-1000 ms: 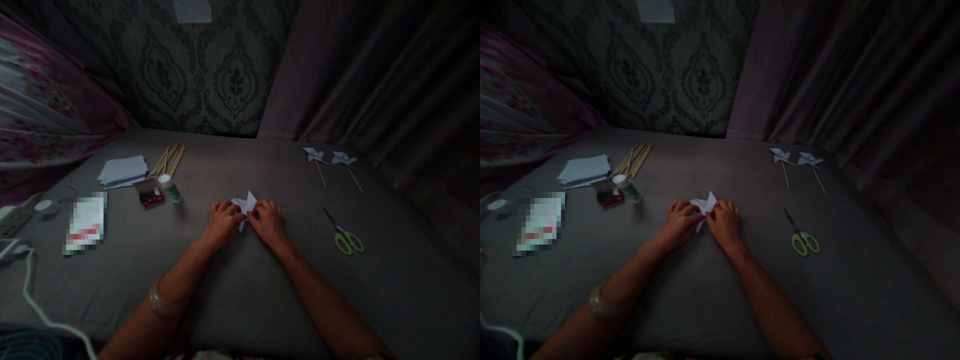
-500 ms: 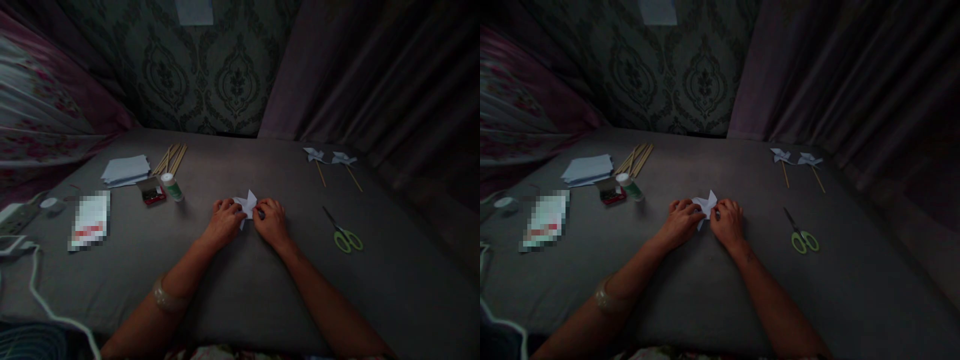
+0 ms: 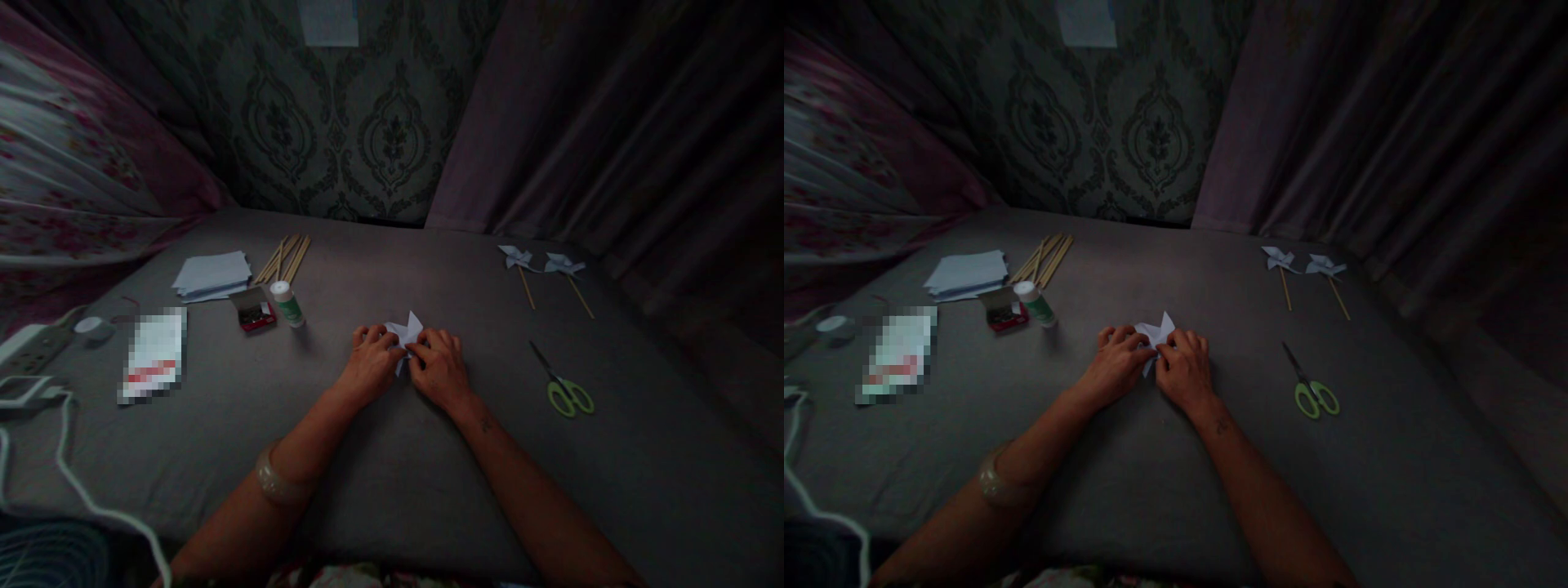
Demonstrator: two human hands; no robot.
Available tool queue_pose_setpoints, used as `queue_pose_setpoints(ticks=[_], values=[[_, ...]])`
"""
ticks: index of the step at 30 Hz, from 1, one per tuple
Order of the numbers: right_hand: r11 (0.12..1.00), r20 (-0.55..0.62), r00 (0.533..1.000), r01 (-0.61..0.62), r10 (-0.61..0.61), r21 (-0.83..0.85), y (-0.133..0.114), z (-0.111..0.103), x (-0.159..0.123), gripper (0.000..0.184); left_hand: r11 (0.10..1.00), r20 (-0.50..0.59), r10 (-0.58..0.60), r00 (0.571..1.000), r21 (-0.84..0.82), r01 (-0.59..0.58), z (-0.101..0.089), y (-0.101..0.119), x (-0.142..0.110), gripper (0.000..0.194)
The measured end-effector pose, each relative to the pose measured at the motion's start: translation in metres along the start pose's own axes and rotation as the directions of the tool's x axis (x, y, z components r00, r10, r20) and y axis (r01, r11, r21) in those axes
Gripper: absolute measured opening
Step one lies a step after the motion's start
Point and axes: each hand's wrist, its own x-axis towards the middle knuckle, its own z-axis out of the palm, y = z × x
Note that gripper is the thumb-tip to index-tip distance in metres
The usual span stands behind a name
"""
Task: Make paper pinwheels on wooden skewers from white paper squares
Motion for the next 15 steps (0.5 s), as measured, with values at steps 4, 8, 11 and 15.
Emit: queue_pose_setpoints(ticks=[4,8,11,15], values=[[0.998,0.028,0.999,0.044,-0.043,-0.038,-0.0026,-0.0002,0.0000,0.028,1.000,-0.003,0.007,1.000,-0.017,-0.007,-0.0011,0.0002,-0.0009,0.029],[0.991,0.064,0.993,0.108,-0.103,-0.083,-0.0042,-0.0010,0.0027,0.027,1.000,0.002,-0.003,1.000,-0.026,0.003,-0.0008,0.0003,-0.0012,0.027],[0.983,0.114,0.983,0.157,-0.146,-0.098,-0.0029,-0.0038,0.0068,0.026,0.999,-0.004,0.000,1.000,-0.035,0.000,0.0006,-0.0014,-0.0017,0.025],[0.976,0.148,0.972,0.196,-0.181,-0.099,-0.0002,-0.0068,0.0097,0.025,0.995,-0.056,-0.029,0.998,-0.096,0.023,0.0013,-0.0066,-0.0023,0.024]])
